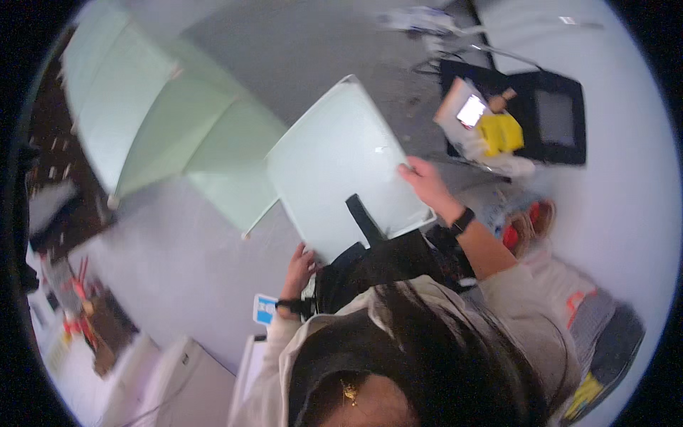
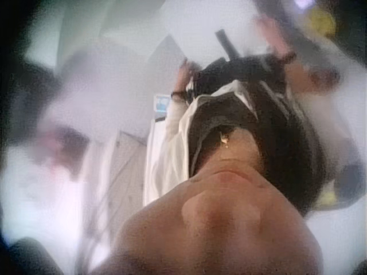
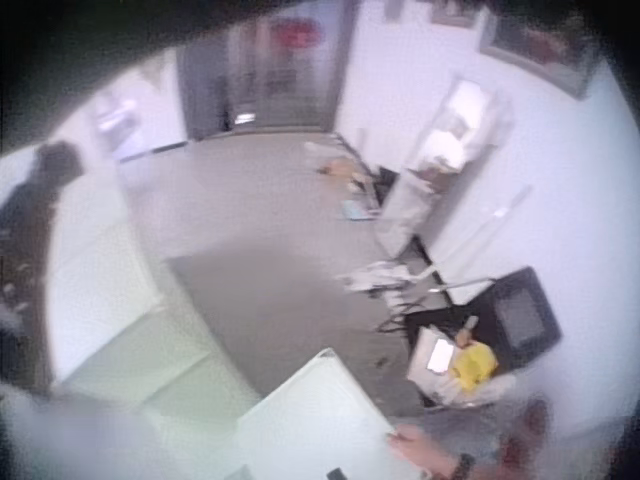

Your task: The person assembles a modular structure by connecting light green plastic panels with white corner connectors and zip ties. They repeatedly pick up panels, align edges, insert connectors, and secure joints with zip ties.

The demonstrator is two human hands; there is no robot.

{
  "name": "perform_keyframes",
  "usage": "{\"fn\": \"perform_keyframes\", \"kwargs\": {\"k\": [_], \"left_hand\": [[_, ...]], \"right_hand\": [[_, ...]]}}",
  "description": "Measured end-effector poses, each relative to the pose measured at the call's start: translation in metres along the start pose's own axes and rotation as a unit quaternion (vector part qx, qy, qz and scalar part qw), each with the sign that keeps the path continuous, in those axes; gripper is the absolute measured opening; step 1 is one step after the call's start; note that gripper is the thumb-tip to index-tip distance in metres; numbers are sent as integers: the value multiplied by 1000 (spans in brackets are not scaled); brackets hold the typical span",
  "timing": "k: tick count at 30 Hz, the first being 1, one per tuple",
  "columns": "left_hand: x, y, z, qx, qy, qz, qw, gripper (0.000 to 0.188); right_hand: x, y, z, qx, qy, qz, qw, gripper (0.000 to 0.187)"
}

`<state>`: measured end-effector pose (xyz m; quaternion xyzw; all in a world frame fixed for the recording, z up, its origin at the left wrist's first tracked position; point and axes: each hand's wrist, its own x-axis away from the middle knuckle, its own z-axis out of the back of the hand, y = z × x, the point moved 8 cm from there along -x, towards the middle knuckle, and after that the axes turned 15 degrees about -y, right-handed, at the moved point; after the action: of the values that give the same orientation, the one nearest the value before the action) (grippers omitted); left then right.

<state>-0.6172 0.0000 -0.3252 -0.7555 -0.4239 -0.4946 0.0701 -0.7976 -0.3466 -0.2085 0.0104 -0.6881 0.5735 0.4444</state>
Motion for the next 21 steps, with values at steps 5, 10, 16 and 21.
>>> {"fn": "perform_keyframes", "kwargs": {"k": [5,10,16,21], "left_hand": [[-34,37,40,10,-34,-46,998,47],[-50,42,69,45,87,-48,994,45],[-85,50,62,190,14,-125,974,42],[-140,67,47,394,-51,-158,904,24]], "right_hand": [[-18,-52,-54,125,41,99,986,25],[-46,-65,-77,41,4,103,994,26],[-46,-102,-91,123,75,129,981,25],[-59,-136,-125,158,80,179,968,24]]}}
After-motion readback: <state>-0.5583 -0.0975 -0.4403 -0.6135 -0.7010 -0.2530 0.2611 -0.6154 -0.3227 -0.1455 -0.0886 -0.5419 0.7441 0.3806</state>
